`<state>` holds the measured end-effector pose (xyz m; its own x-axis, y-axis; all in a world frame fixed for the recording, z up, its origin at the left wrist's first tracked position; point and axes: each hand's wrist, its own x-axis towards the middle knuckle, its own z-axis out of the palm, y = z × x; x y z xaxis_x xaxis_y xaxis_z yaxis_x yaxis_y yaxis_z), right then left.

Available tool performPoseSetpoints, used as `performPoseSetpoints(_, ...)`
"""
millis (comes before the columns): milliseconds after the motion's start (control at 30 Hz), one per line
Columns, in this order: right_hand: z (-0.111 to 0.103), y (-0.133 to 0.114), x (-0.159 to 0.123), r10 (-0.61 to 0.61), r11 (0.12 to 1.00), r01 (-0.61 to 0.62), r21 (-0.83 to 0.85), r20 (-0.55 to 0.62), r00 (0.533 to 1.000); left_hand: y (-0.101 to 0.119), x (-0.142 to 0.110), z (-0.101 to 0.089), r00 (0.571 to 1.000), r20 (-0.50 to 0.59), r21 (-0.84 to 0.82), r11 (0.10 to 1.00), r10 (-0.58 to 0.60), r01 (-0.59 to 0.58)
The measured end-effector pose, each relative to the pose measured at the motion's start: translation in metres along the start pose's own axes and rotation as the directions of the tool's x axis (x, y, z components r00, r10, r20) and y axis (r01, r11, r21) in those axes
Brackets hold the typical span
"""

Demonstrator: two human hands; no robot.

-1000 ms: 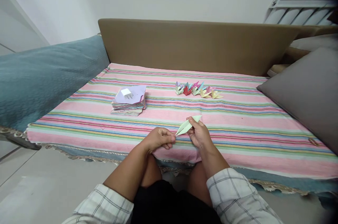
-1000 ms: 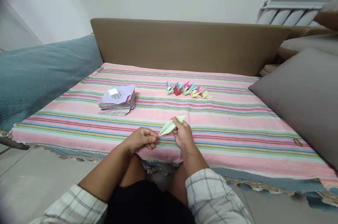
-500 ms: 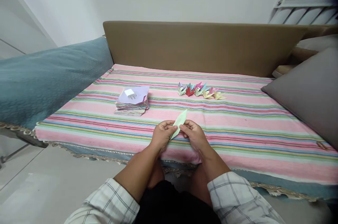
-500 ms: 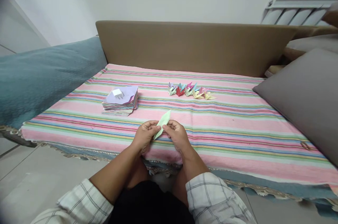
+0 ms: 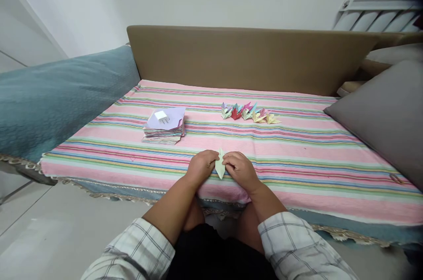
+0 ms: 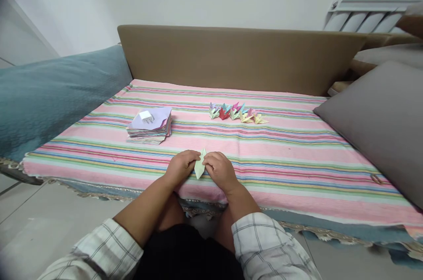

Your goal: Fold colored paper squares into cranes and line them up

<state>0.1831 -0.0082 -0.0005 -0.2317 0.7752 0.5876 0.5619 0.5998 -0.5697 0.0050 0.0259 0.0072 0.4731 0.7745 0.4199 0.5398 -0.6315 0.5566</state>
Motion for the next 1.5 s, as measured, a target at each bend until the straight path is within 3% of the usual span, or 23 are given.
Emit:
performPoseSetpoints(100, -0.001, 0.005, -0.003, -0.013, 0.996, 0.021, -0.087, 0.094, 0.995, -0.001, -0.004, 0.000, 0.994, 0.088, 0.092, 0.993, 0.063, -0.071)
performPoseSetpoints(267, -0.008, 0.005, -0.010, -0.010, 0.997, 0.022, -0.071, 0.167, 0.986, 0.004, -0.013, -0.008, 0.971, 0.164, 0.135, 0.972, 0.172, -0.195)
performPoseSetpoints(667, -0.014, 0.004, -0.011, 0.031, 0.998, -0.021, -0.051, 0.219, 0.975, 0.002, -0.012, -0.013, 0.966, 0.213, 0.099, 0.981, 0.146, -0.170)
performPoseSetpoints(1500, -0.010, -0.004, -0.012, 0.087, 0.982, -0.053, -0.179, 0.189, 0.978, 0.006, -0.009, -0.004, 0.986, 0.144, 0.148, 0.983, 0.083, -0.104)
